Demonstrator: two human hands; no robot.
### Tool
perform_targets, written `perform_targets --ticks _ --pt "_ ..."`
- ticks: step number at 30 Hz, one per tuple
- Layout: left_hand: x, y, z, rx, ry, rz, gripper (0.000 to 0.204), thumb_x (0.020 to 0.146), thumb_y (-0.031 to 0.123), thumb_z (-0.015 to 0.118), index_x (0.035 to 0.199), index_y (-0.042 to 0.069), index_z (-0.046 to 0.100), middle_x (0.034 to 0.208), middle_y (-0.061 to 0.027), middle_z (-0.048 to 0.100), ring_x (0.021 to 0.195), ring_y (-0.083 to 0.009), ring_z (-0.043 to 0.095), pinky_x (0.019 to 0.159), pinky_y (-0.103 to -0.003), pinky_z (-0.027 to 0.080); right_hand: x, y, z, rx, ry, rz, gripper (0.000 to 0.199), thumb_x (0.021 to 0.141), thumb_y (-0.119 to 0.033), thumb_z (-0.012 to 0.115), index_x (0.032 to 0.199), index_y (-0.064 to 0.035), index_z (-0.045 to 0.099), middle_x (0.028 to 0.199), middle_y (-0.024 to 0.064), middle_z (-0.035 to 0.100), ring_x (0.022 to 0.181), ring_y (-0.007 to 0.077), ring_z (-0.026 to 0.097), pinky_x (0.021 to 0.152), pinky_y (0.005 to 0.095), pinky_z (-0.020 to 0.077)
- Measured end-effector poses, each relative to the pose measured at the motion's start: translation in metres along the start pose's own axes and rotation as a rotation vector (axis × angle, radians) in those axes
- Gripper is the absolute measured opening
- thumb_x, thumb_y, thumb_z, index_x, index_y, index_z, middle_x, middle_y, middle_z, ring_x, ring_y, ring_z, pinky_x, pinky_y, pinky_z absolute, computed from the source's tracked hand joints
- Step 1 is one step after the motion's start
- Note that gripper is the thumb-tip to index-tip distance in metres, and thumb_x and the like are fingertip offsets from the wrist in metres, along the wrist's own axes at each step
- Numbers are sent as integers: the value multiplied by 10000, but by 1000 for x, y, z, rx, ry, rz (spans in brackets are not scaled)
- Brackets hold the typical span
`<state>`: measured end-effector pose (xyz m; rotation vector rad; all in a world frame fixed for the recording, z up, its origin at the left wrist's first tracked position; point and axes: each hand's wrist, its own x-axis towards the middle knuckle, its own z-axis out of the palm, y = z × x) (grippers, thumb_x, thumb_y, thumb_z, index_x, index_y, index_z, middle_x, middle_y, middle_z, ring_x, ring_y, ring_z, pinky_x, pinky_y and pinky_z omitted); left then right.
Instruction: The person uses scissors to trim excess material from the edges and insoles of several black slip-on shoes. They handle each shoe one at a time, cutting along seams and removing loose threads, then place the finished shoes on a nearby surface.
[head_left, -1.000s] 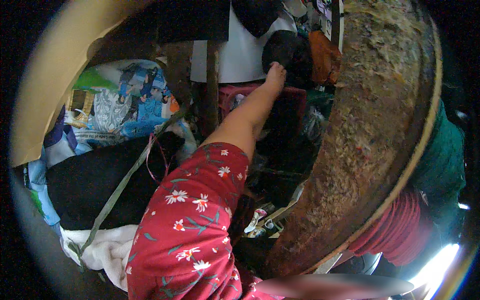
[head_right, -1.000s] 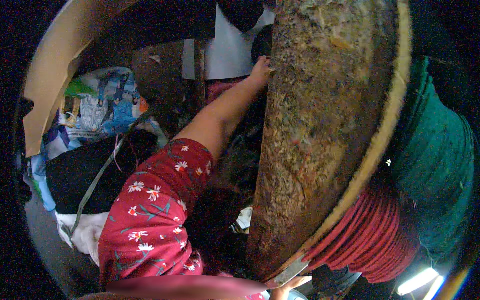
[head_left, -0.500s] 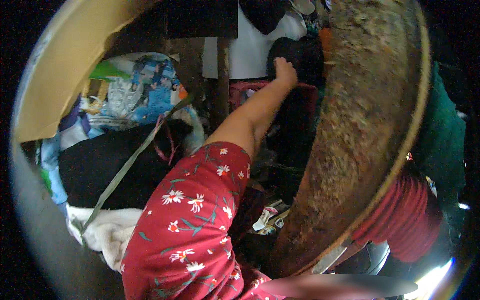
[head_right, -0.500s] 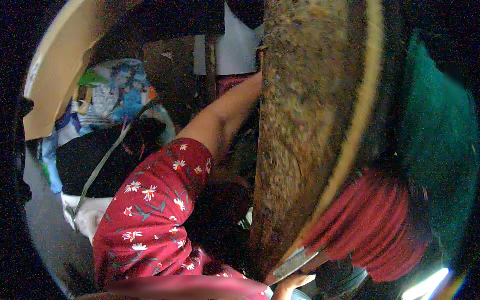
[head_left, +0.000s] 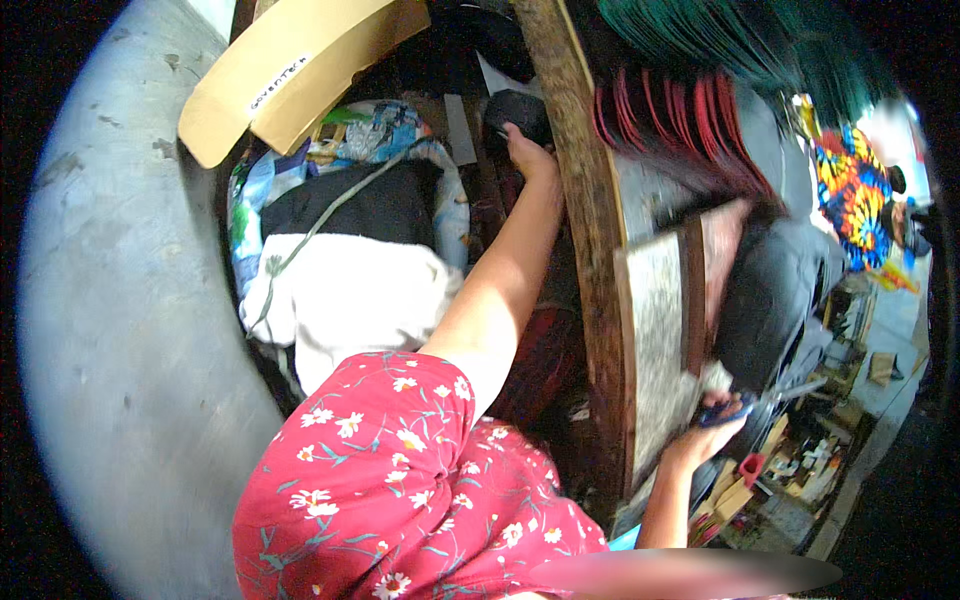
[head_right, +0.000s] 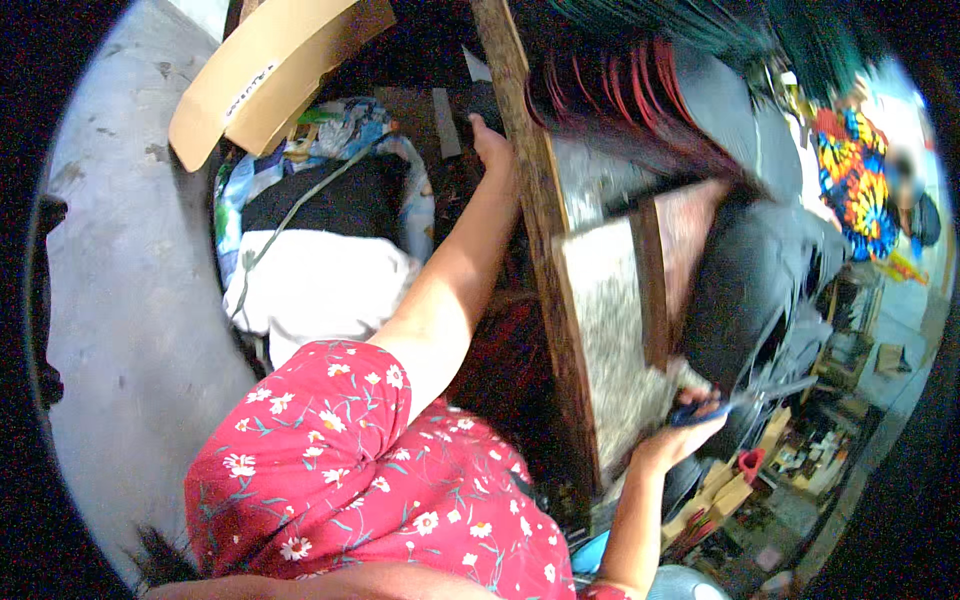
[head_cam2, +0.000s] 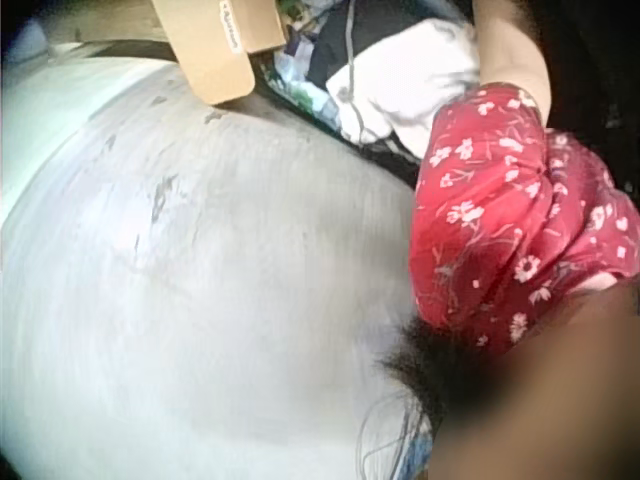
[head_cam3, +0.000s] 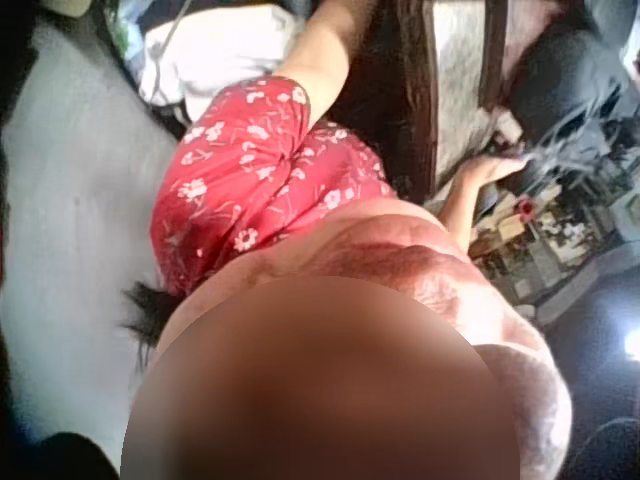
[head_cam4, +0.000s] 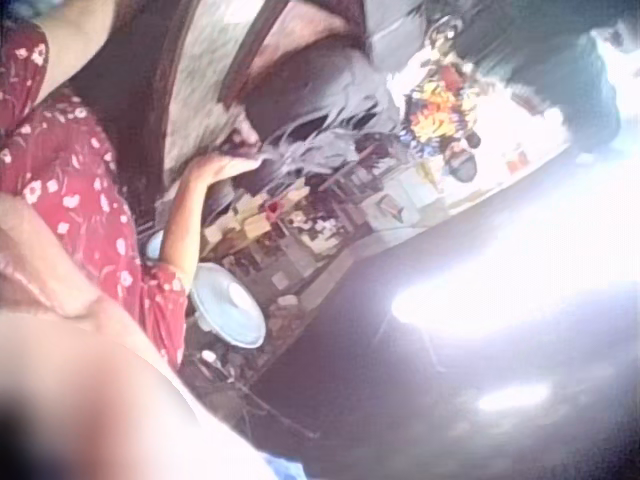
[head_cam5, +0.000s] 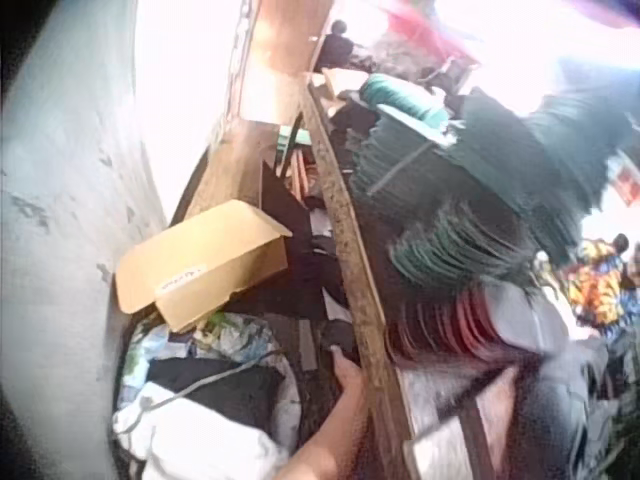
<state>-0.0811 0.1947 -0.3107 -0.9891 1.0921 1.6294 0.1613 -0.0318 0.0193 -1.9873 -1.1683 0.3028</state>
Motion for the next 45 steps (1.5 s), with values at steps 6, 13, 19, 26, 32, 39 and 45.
perform_targets --ticks 6,13,19,26,32,39,45 --pt "-70 114 -58 -22 -11 62 642 911 689 562 1221 127 574 1034 -35 601 751 -186 512 651 -311 422 11 31 79 425 -164 72 403 1074 -416 467 1189 -30 453 949 82 593 857 170 531 833 318 433" --pt "-199 189 -170 298 -658 434 496 959 552 595 1153 95 591 1036 -26 630 807 -148 557 674 -288 421 0 10 74 804 -382 -153 315 1069 -319 502 1171 -22 500 984 138 659 819 178 583 793 304 457" --pt "-280 194 -247 669 -1124 1672 531 936 460 603 1209 5 617 1195 -175 635 1016 -295 631 896 -444 475 2 8 -23 786 -292 -333 379 1057 -350 520 1178 9 525 964 181 692 799 172 575 789 314 446" --pt "-348 140 -211 1379 -2024 1913 346 615 404 784 788 144 635 827 -12 568 692 -231 562 569 -342 470 -27 58 -75 761 -198 -254 349 1045 -348 540 1167 -22 554 949 176 703 766 151 591 726 271 462" --pt "-364 100 -208 1461 -2079 1775 467 670 491 828 895 131 632 794 -26 528 623 -220 521 532 -330 448 -48 78 -104 684 -200 -176 302 1056 -319 525 1148 -34 556 952 163 715 755 117 590 736 249 467" --pt "-353 96 -197 945 -2057 1912 670 775 607 724 1246 134 654 1370 -169 549 1153 -349 590 975 -433 510 -67 80 -103 560 -375 -133 300 1059 -322 519 1177 -47 491 1215 222 686 779 75 562 748 211 460" --pt "-340 83 -199 1307 -2006 1641 1159 725 817 623 1503 -2 365 1532 -259 381 1408 -454 365 1176 -525 274 -82 66 -71 264 -328 -256 232 1017 -109 539 1223 -8 504 1098 145 740 941 232 738 769 344 552"
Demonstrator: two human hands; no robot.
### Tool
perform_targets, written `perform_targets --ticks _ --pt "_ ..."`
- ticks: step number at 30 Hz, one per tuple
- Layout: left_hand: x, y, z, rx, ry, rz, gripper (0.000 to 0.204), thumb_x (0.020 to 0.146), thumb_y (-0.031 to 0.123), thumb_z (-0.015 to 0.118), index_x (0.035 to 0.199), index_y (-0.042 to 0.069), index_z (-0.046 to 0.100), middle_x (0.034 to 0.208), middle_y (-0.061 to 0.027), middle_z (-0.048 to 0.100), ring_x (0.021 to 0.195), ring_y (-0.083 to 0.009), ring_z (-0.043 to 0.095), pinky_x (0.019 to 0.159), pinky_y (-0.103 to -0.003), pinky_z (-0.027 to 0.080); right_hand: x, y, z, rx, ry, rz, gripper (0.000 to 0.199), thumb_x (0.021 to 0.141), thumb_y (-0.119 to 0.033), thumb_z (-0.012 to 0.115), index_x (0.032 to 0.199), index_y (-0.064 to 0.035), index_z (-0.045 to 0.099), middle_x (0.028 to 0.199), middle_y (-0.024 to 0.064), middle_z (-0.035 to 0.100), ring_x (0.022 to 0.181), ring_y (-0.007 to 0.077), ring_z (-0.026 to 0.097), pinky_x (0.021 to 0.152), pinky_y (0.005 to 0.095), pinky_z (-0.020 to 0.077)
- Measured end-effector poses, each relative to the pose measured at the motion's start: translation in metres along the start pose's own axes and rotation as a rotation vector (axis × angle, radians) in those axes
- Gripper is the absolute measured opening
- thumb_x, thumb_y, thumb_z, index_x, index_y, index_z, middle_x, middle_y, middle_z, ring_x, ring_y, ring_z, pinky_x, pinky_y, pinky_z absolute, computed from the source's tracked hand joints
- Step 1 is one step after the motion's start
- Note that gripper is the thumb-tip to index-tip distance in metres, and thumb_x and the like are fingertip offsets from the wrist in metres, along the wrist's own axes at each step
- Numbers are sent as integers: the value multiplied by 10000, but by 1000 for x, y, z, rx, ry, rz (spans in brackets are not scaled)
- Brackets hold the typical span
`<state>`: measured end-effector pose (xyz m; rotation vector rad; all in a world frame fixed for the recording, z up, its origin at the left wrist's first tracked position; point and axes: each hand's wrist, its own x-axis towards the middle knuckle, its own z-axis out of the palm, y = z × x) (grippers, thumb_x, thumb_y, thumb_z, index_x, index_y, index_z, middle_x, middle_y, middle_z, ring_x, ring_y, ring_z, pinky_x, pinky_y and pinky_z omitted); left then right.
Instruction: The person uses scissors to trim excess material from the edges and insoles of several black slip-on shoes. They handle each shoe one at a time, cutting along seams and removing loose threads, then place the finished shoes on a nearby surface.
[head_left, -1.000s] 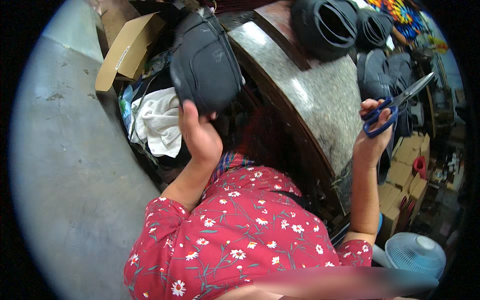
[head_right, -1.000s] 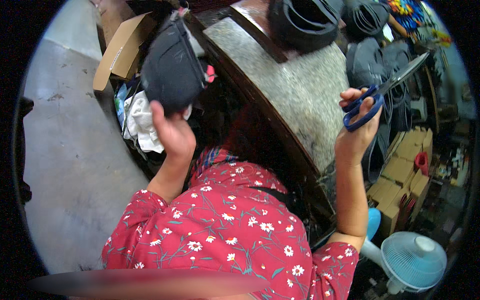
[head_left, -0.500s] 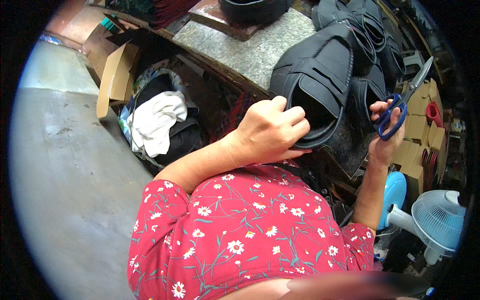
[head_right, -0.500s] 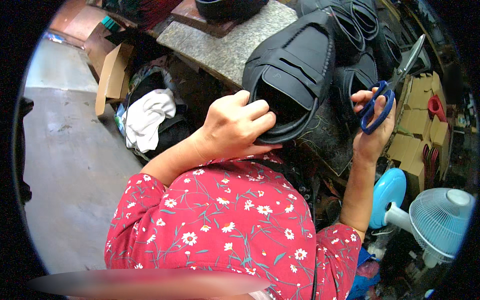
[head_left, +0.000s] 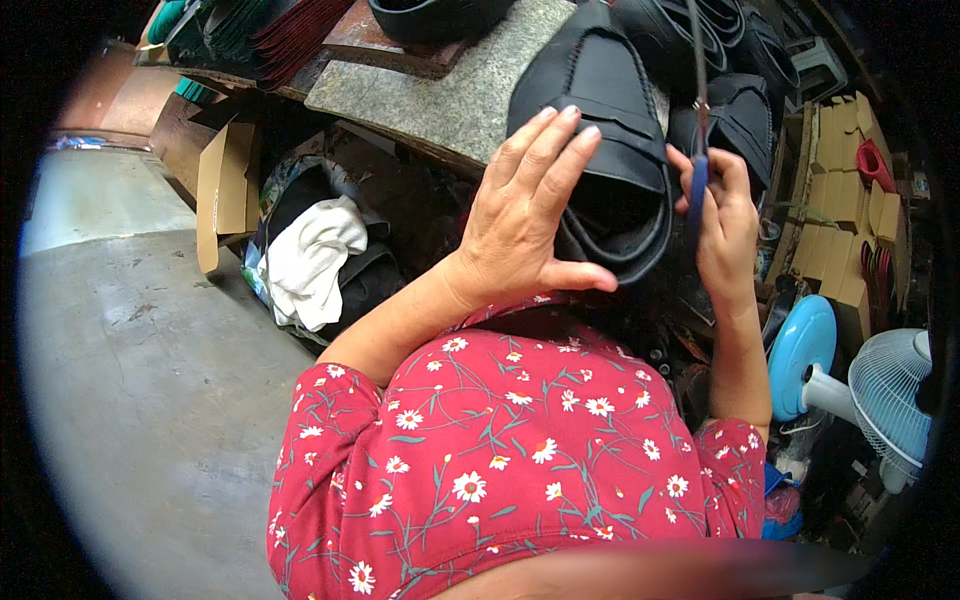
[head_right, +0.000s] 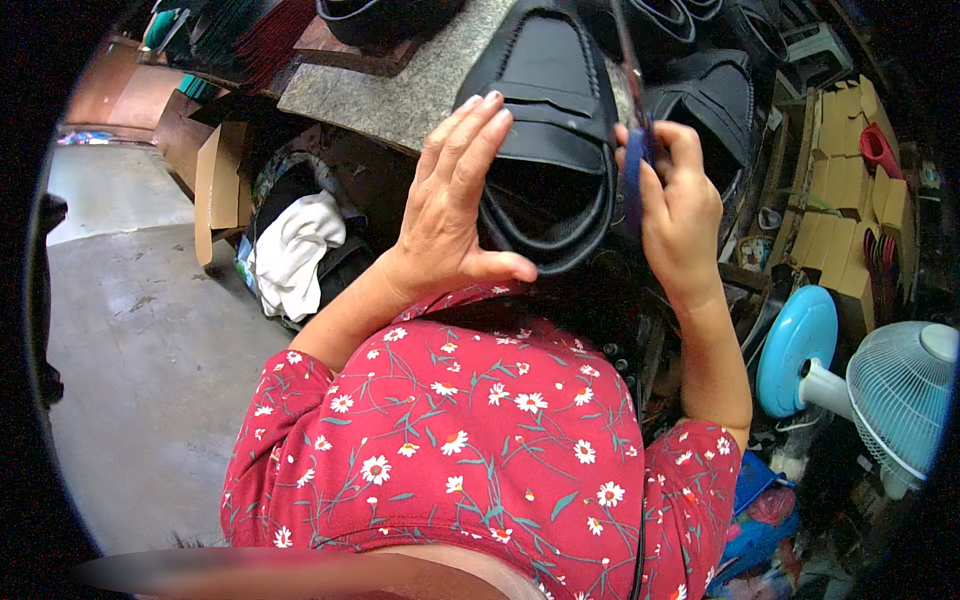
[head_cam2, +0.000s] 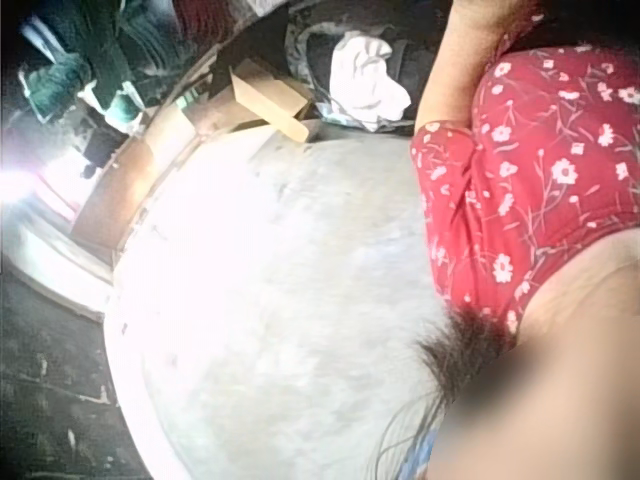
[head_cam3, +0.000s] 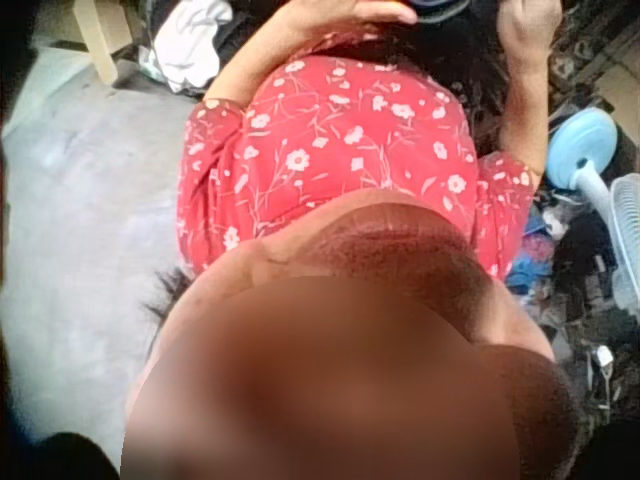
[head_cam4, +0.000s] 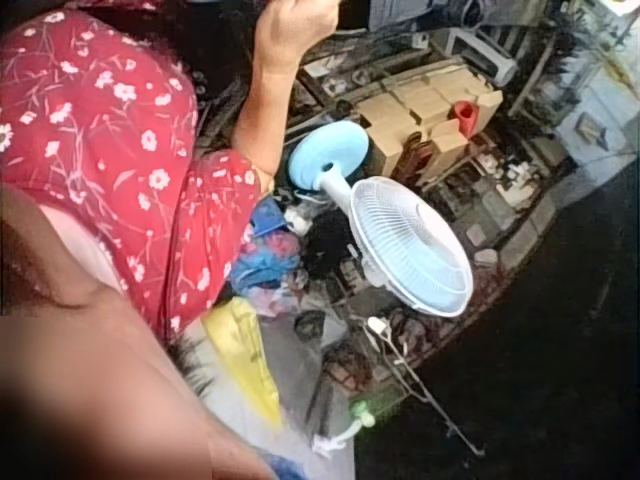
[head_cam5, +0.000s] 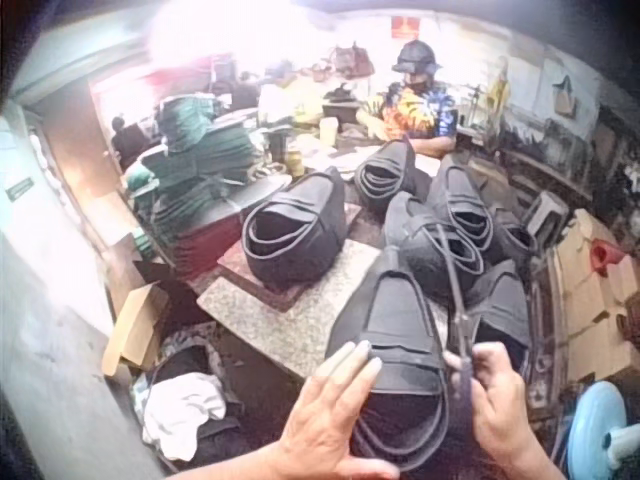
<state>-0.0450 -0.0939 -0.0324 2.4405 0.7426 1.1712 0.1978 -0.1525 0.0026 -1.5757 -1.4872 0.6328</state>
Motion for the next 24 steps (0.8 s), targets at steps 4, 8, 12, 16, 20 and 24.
perform_targets --ticks 4,8,12,16,20,24 --pt "-8 -1 11 5 6 -57 1180 706 792 653 1534 21 321 1536 -249 364 1406 -431 361 1165 -510 270 15 10 -4 -419 21 -117 277 1036 -191 535 1244 -15 480 1170 134 721 912 201 703 801 319 551" --pt "-19 -14 12 30 11 -133 1242 698 860 568 1543 -6 286 1569 -273 311 1414 -450 345 1160 -546 251 17 30 -16 -249 57 -273 311 1025 -247 552 1238 -33 475 1126 117 744 863 255 747 745 332 569" --pt "-34 -30 -7 400 -136 -218 1035 805 819 479 1481 37 444 1435 -208 521 1397 -440 368 1132 -646 224 18 37 -24 -13 -25 -213 309 1067 -260 486 1256 -17 457 1240 155 699 883 107 661 807 253 540" --pt "-33 -47 -36 417 -36 -337 520 876 555 655 1068 80 747 1230 -149 647 1294 -403 467 1107 -583 304 31 15 -54 -14 -121 -103 315 979 -70 603 1274 22 542 1170 139 697 992 149 664 912 295 522" --pt "-17 -51 -44 85 171 -239 369 856 161 741 1213 85 686 1259 -147 648 1210 -338 581 1025 -413 460 48 -34 -84 -717 -151 -300 422 771 -53 790 1170 -51 652 1040 114 724 992 216 715 886 339 548" --pt "0 -50 -31 -88 196 -118 374 822 91 716 1193 77 674 1188 -144 655 1092 -338 623 956 -407 509 73 -85 -88 -1008 -348 -402 488 648 -118 869 1085 -72 657 982 112 715 928 264 706 818 372 545"
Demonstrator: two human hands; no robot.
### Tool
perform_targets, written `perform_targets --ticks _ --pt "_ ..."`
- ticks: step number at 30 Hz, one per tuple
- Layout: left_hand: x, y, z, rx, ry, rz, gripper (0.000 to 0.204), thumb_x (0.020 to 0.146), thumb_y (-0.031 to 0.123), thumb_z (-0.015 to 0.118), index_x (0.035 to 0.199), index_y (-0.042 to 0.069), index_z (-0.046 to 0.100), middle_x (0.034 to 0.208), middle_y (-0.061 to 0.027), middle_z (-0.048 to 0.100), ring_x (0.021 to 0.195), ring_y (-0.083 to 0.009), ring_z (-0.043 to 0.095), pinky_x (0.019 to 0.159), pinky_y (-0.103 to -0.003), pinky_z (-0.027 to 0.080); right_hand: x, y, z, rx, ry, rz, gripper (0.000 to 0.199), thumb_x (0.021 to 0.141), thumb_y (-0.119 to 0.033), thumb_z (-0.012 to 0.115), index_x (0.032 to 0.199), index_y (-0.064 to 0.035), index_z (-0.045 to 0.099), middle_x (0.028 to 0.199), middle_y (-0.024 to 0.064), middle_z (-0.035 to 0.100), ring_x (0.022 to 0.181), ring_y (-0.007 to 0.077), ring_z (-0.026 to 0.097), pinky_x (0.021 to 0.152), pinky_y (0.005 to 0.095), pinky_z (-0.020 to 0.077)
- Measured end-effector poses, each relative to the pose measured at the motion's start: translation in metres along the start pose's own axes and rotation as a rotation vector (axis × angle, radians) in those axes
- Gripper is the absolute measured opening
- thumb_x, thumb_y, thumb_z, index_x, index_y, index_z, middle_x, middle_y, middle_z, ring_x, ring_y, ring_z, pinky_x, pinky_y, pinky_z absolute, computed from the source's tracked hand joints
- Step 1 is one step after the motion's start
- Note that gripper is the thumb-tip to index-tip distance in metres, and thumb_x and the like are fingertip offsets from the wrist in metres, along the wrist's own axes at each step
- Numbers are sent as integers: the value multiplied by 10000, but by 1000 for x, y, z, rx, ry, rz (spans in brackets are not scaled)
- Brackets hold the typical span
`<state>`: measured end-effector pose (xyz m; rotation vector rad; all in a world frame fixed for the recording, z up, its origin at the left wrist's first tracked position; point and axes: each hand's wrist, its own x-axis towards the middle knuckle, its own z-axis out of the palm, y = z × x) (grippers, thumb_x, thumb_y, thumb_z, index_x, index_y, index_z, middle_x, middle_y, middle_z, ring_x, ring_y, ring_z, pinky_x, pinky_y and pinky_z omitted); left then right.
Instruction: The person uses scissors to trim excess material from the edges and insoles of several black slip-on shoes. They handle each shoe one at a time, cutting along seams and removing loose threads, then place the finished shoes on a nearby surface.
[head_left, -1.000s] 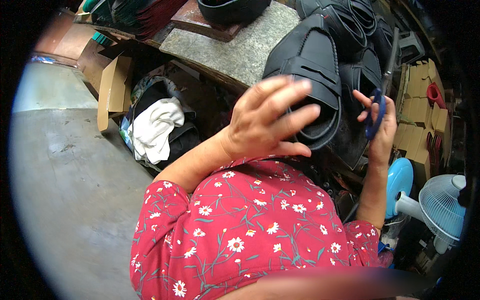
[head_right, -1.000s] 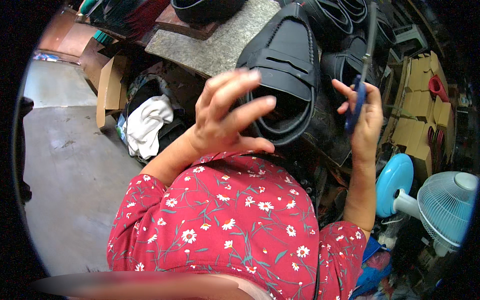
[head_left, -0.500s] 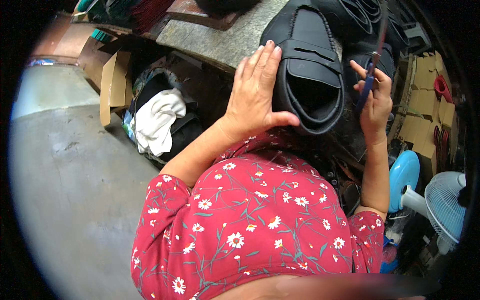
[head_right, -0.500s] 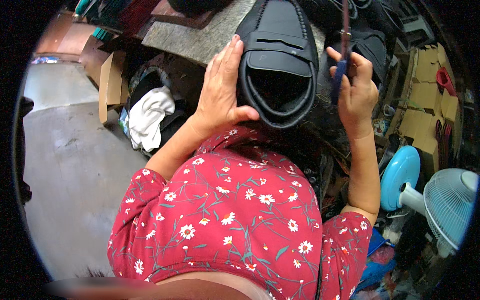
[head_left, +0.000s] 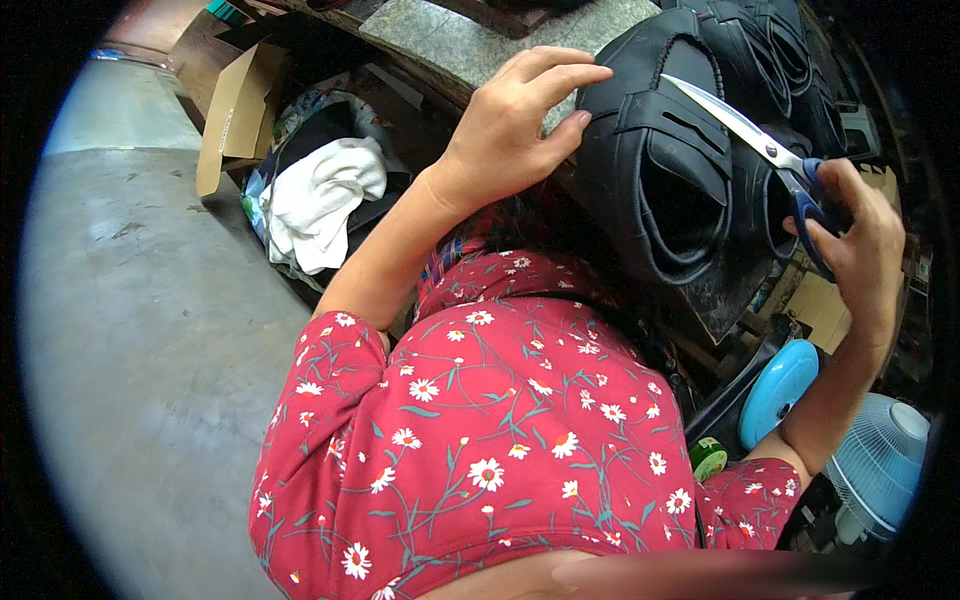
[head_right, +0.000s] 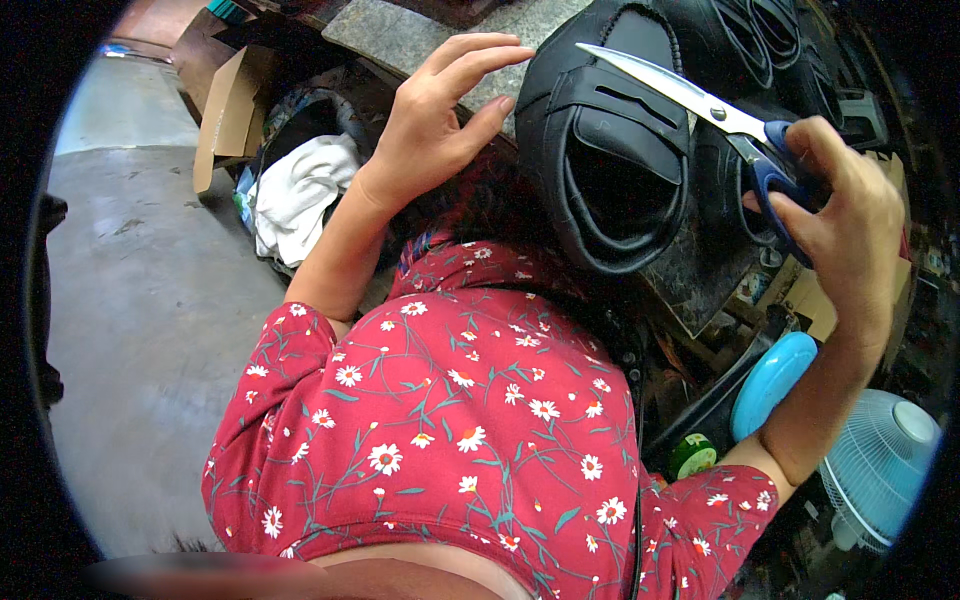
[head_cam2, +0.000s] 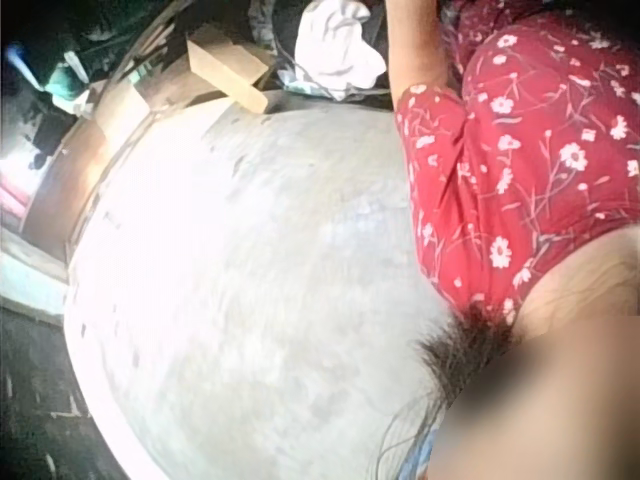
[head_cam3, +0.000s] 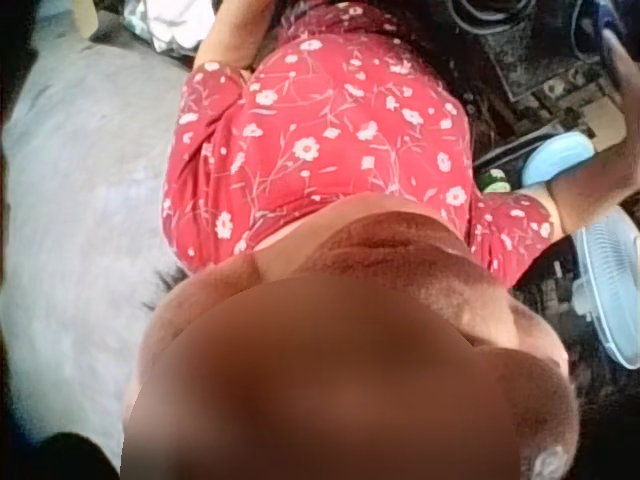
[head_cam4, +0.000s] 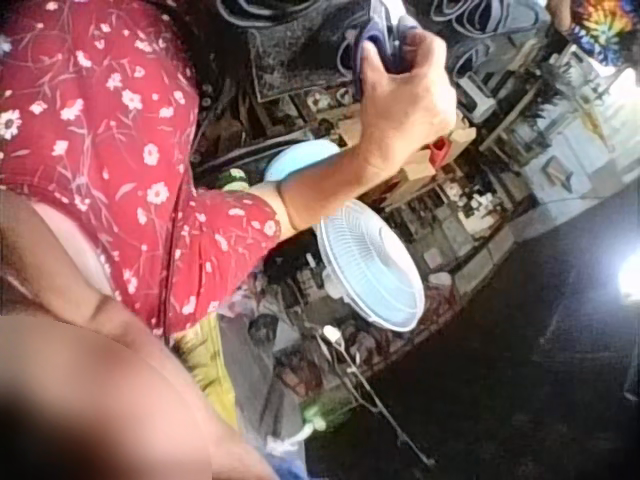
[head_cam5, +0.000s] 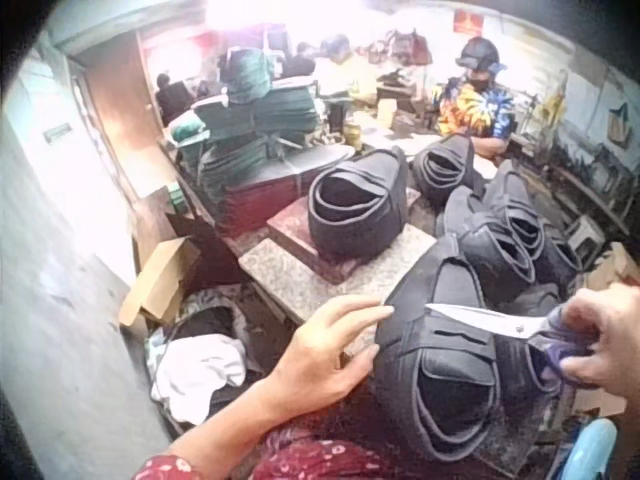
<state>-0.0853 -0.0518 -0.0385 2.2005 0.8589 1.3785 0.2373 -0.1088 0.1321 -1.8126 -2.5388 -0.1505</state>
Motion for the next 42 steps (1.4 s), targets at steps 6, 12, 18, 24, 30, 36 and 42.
perform_targets --ticks 6,12,18,24,30,36,42 --pt "9 -4 9 -104 -76 -16 154 834 94 708 986 70 722 999 -88 680 981 -300 645 875 -381 520 48 -10 -42 -246 -158 -255 540 595 -143 881 1081 -75 655 964 98 691 917 281 658 841 416 489" --pt "12 4 8 39 -93 10 74 843 68 718 912 44 706 907 -91 667 895 -285 638 805 -360 512 77 -20 -43 -274 -231 -372 430 596 -66 837 961 -60 610 871 95 621 898 291 611 893 415 438" --pt "15 9 10 75 -57 41 103 840 87 719 932 49 693 920 -91 665 897 -297 635 809 -374 511 89 -19 -44 -351 -382 -415 389 595 -9 825 909 -51 600 858 98 606 852 284 557 790 397 429" --pt "9 13 9 11 70 19 148 799 121 722 941 102 686 1006 -68 666 1009 -295 637 874 -387 522 83 35 -38 -61 -249 -571 563 603 40 807 1114 -51 591 1019 113 599 973 285 575 869 404 461" --pt "5 18 10 65 -48 77 120 806 108 750 916 79 713 1000 -67 682 941 -283 645 839 -366 521 73 59 -42 105 -222 -639 679 613 66 797 1237 -53 556 1105 118 575 1049 287 571 922 408 472" --pt "8 26 18 181 -9 119 72 785 120 750 825 92 697 872 -32 653 855 -254 613 771 -368 515 67 -3 -42 -66 -176 -558 503 652 20 813 1106 -51 609 987 110 591 968 277 575 881 406 452" --pt "10 26 17 227 71 109 55 790 85 725 819 75 680 865 -52 653 851 -280 611 772 -379 510 60 -34 -49 -379 -302 -350 305 713 -30 806 961 -69 634 874 89 600 880 263 571 824 392 441"
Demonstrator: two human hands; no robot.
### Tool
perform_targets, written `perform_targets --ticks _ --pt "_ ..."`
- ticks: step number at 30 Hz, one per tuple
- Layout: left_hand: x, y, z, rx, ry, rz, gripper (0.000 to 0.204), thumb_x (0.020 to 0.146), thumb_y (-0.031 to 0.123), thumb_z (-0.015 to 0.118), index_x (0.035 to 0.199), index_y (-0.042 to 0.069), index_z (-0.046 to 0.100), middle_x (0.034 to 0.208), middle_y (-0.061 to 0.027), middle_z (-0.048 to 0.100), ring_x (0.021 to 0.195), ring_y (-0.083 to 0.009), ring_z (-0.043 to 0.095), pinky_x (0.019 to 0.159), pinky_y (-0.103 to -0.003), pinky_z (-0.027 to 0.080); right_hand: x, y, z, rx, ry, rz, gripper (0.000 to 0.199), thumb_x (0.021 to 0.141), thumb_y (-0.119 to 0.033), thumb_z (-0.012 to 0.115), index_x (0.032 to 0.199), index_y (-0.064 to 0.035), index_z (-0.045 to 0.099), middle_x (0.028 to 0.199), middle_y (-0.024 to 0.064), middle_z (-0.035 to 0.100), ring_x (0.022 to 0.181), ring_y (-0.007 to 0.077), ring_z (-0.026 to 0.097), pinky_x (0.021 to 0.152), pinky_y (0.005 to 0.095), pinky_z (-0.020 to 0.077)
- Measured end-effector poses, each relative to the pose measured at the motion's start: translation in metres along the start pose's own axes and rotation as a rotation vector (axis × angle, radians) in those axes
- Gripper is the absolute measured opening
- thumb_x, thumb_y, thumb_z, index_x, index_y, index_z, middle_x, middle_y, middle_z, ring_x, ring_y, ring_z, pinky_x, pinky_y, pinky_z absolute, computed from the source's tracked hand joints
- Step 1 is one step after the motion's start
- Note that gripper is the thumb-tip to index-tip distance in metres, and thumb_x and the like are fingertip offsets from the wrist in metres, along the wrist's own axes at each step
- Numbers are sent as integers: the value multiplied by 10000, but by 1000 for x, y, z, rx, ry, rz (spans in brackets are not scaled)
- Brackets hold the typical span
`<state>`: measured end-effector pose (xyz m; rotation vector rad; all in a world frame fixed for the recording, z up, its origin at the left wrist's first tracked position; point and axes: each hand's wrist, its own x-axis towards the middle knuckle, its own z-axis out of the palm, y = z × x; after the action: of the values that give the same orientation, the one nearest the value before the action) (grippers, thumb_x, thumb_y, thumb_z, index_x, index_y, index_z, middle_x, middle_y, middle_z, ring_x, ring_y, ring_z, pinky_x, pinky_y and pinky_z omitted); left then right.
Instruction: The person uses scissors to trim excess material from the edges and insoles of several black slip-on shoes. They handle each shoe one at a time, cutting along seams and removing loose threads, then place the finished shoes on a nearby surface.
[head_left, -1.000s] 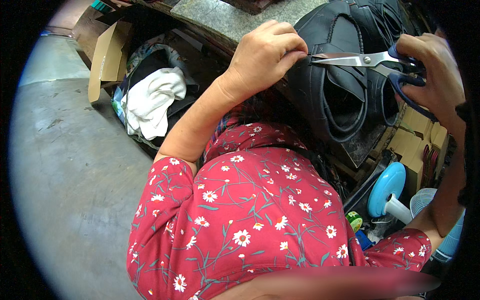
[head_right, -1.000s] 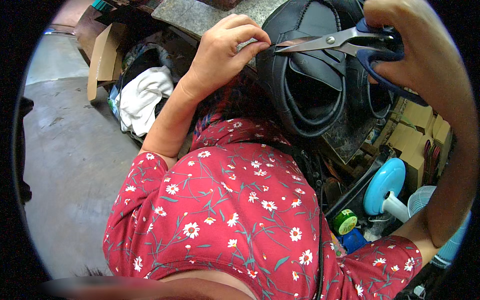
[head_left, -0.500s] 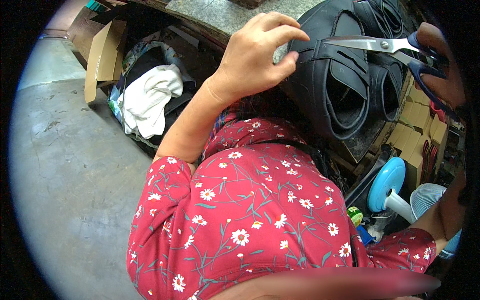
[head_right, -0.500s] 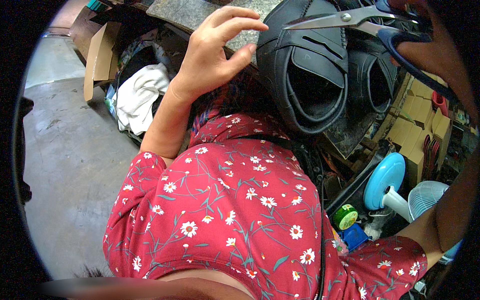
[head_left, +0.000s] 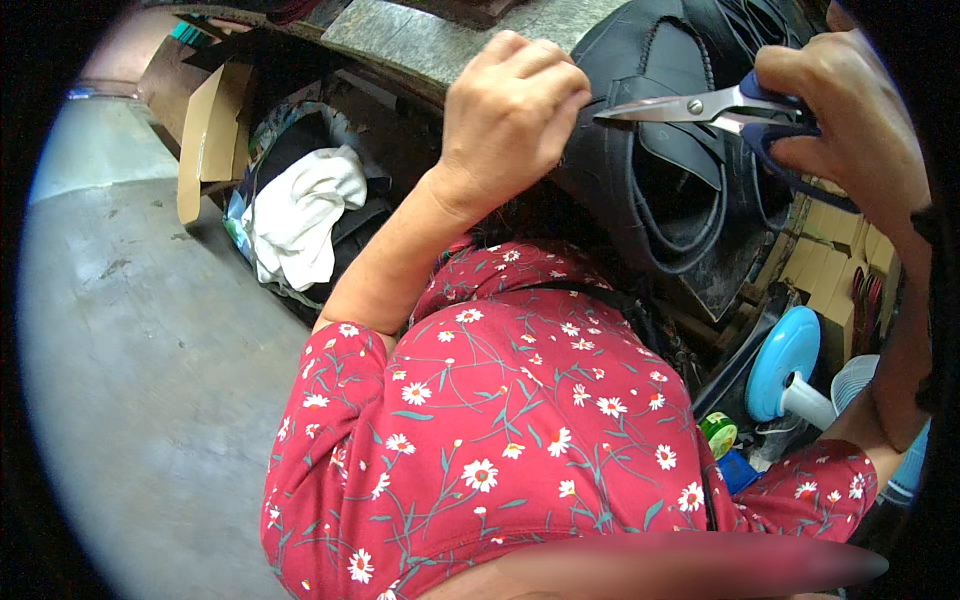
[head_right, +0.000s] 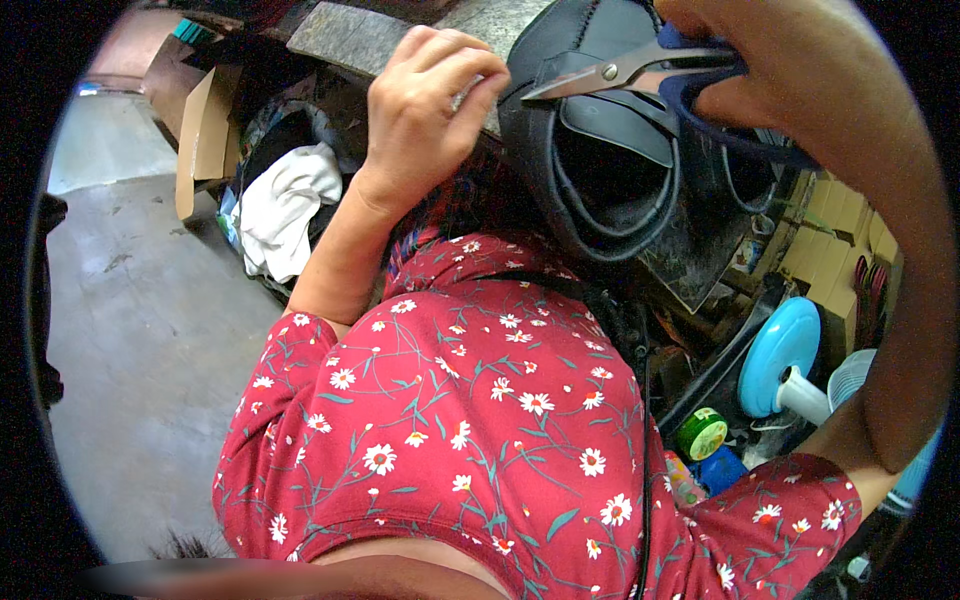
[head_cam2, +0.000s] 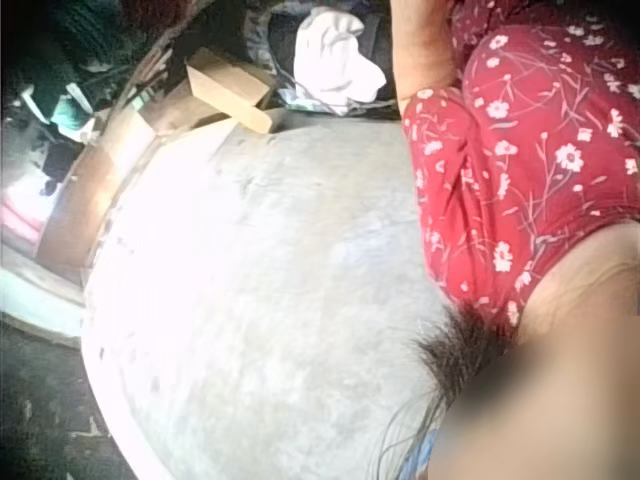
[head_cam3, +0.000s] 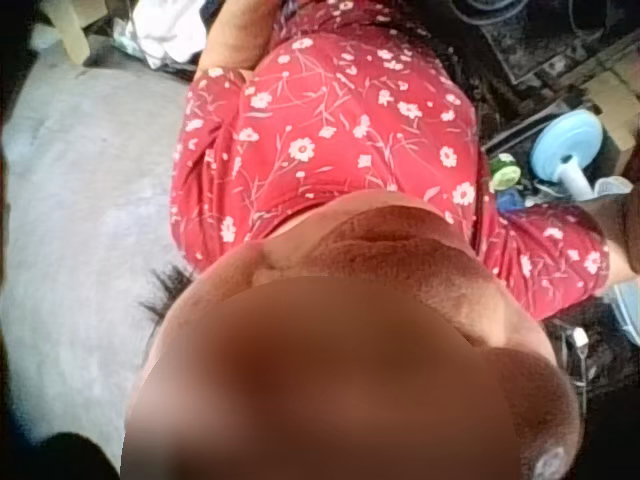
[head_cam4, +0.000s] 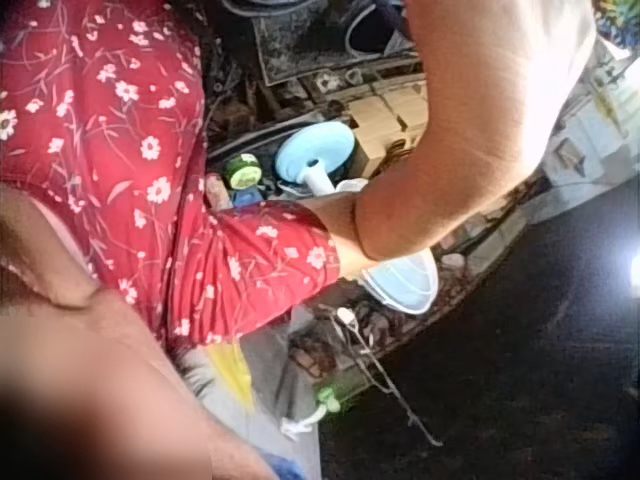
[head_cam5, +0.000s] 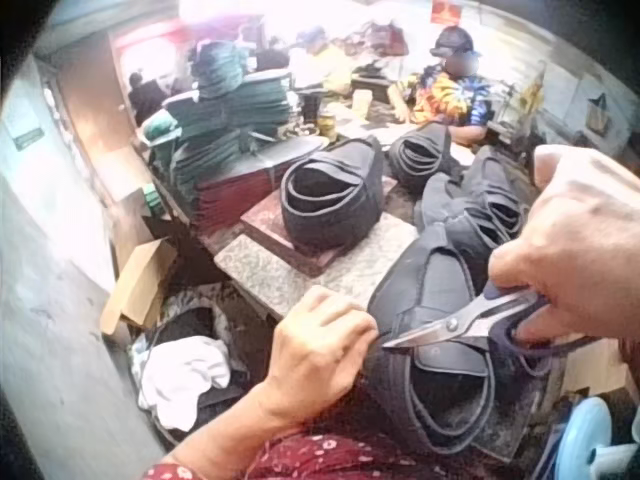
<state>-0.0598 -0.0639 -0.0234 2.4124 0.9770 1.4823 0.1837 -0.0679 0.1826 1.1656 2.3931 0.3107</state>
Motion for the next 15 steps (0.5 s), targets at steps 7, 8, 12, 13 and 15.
perform_targets --ticks 7,8,12,13,15 --pt "9 11 -14 -171 -68 2 317 856 250 741 1136 109 694 1240 -142 593 1117 -356 559 945 -441 469 -52 19 37 940 431 530 309 809 -175 782 1026 -36 610 803 31 637 709 172 614 648 288 485" --pt "13 15 -15 -223 -95 55 401 859 316 748 1211 135 685 1336 -157 551 1185 -372 532 991 -456 452 -57 11 45 1222 417 489 319 850 -228 742 1057 -35 596 820 48 645 717 165 617 658 278 484" --pt "34 27 -10 -233 -327 289 603 850 537 697 1358 219 628 1559 -163 390 1402 -408 386 1149 -496 339 -70 -62 99 1732 559 339 511 1020 -510 529 1194 -30 526 848 123 664 736 115 611 704 217 466" --pt "39 28 -6 -235 -403 337 643 855 580 665 1386 224 601 1580 -155 366 1427 -410 358 1161 -518 313 -72 -78 114 1828 571 391 481 1023 -491 534 1178 -36 525 851 121 662 741 115 606 701 220 464" --pt "50 27 4 -224 -558 404 758 861 691 574 1457 225 523 1622 -132 312 1479 -408 288 1187 -570 245 -71 -98 145 1898 596 423 415 1031 -448 545 1145 -49 526 857 116 660 745 110 596 698 225 463"
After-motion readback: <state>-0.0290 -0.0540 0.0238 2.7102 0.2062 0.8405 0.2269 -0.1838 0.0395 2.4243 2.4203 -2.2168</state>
